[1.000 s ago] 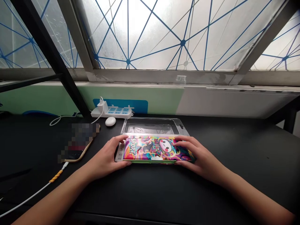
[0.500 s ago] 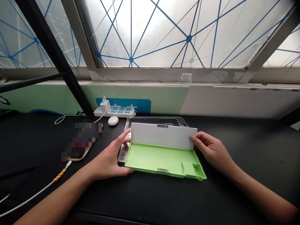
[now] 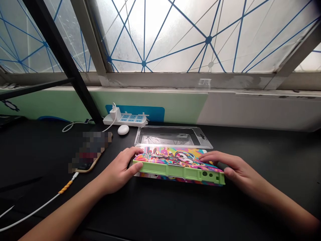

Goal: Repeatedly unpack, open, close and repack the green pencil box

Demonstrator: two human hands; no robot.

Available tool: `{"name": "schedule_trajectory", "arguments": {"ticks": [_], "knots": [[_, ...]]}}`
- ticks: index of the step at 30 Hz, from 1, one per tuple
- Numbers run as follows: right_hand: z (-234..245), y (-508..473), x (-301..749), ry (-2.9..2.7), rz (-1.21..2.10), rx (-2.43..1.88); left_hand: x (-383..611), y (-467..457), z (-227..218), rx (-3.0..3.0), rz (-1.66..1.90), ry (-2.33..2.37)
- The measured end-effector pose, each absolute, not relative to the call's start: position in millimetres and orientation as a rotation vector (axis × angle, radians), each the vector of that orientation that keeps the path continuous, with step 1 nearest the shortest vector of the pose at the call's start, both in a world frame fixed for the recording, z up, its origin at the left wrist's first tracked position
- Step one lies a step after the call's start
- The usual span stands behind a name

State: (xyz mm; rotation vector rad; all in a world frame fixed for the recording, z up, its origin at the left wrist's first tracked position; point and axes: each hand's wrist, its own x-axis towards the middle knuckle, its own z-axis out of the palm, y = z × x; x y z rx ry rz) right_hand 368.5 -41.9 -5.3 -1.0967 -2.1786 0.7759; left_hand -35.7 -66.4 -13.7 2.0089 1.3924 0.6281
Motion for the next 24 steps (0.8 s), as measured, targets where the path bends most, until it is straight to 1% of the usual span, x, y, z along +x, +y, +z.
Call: {"name": "schedule_trajectory", "arguments": {"ticks": [4, 7, 13, 15, 20, 24], "knots": [[-8.7, -44.7, 368.1, -2.227, 0.731, -1.142, -36.1, -64.2, -11.3, 2.007, 0.596, 1.411], [-10.7, -46.6, 363.9, -2.198, 0.689, -1.21, -37.7, -61.9, -11.3, 2.079, 0.616, 1.329], [-12.6, -44.1, 359.2, -2.033, 0.916, -1.371, -34.9, -58.1, -7.6, 2.22, 0.524, 1.268], [-15.0, -42.5, 358.7, -1.984, 0.929, -1.463, -32.9, -57.3, -6.5, 2.228, 0.51, 1.274], [-19.9, -39.3, 357.8, -2.065, 0.648, -1.594, -30.1, -56.2, -9.8, 2.213, 0.56, 1.342], [-18.6, -40.1, 355.0, -2.125, 0.526, -1.654, -29.9, -57.6, -12.3, 2.18, 0.592, 1.4]]}}
